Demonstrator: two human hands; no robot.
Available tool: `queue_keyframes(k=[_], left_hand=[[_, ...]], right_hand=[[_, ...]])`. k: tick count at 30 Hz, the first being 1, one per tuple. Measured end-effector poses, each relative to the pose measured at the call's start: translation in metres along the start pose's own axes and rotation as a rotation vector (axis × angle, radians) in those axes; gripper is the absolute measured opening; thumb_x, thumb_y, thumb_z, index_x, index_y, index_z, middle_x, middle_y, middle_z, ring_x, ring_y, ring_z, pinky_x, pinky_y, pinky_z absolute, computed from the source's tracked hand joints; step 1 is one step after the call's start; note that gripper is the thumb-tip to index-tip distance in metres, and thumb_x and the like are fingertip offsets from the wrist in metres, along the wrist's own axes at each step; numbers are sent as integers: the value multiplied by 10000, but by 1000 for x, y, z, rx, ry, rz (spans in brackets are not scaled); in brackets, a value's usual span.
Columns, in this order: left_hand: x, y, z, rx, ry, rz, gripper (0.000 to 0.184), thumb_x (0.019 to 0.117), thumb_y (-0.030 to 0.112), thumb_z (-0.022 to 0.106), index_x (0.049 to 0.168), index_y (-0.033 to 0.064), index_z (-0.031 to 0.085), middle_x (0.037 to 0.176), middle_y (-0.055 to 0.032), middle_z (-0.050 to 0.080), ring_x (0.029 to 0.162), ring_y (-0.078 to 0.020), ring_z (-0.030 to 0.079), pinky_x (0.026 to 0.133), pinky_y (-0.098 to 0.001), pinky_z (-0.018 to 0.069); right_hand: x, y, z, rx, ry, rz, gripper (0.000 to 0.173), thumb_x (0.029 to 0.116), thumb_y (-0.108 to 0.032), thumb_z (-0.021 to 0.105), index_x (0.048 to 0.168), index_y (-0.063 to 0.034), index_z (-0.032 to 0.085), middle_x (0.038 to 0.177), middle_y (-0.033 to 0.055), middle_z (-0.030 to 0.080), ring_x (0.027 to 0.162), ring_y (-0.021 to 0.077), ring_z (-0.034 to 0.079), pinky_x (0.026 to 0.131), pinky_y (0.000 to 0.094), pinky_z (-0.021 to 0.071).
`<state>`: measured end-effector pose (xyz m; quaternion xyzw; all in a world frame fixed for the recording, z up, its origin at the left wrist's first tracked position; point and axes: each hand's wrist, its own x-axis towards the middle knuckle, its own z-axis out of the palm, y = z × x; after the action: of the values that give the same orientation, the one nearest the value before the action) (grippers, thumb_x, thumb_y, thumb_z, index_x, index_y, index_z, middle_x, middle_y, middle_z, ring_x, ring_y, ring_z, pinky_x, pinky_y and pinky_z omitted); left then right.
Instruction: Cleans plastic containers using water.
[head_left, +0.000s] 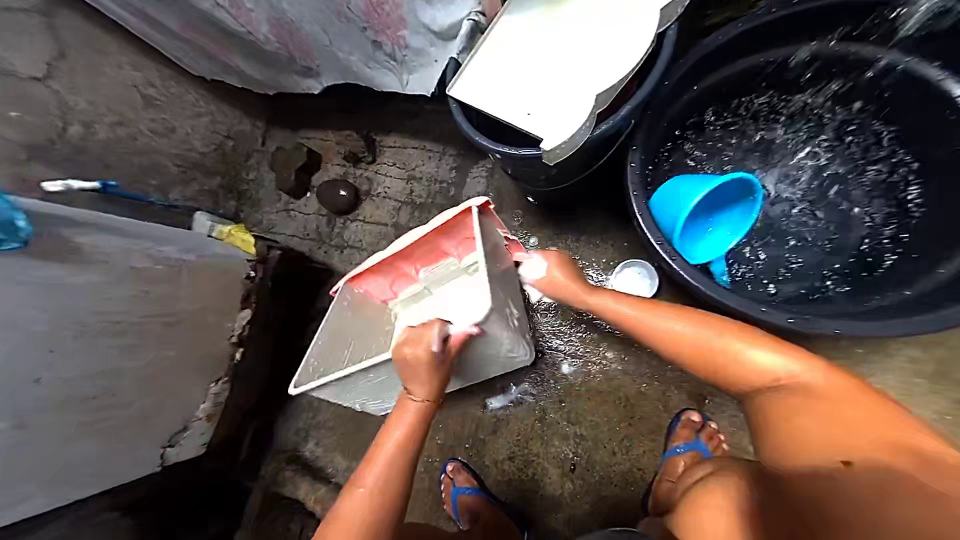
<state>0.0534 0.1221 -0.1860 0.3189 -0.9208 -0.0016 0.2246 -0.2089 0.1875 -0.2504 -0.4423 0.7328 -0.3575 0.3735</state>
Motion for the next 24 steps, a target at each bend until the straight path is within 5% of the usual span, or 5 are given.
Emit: queue_keyframes(k=[5, 10, 17, 22, 24], left_hand=[[-51, 59, 43, -171, -190, 179, 420, 973, 387, 614, 762, 33, 691, 714, -130, 704, 696, -306, 720, 671, -482, 582], [-77, 86, 75, -291, -376, 339, 104, 929, 130, 660, 860, 74, 713, 782, -87, 702, 742, -283, 697, 738, -447, 572], [-84, 106, 91, -381, -571, 324, 99, 937, 44, 641, 950, 73, 734, 882, -115, 709, 844, -320, 702, 736, -479, 574], [-92, 77, 82, -394, -660, 456, 128, 935, 10, 620, 972, 86, 716, 910, -117, 693, 862, -323, 690, 714, -467, 570], [-99, 48, 70, -400, -705, 579, 161, 935, 1, 618, 991, 110, 723, 938, -106, 698, 891, -313, 691, 754, -471, 578]], right_hand=[[-18, 82, -53, -416, -192, 417, 571, 947, -221, 692, 1396, 86, 517, 1419, 371, 493, 1278, 549, 522, 1014, 724, 428], [-54, 50, -134, -454, 63, 207, 337, 1005, -266, 638, 1009, 69, 670, 965, 299, 669, 946, 497, 662, 803, 694, 508], [-89, 197, -215, -9, 224, 844, 793, 983, -526, 635, 1479, 63, 442, 1488, 315, 468, 1382, 433, 456, 1128, 625, 354], [-41, 225, -188, 218, 235, 755, 448, 1071, -380, 520, 1292, 7, 558, 960, 101, 642, 734, 150, 625, 690, 343, 556], [-25, 239, -205, 38, 433, 680, 513, 1044, -365, 579, 1327, 62, 560, 1090, 214, 669, 873, 267, 680, 821, 462, 574]])
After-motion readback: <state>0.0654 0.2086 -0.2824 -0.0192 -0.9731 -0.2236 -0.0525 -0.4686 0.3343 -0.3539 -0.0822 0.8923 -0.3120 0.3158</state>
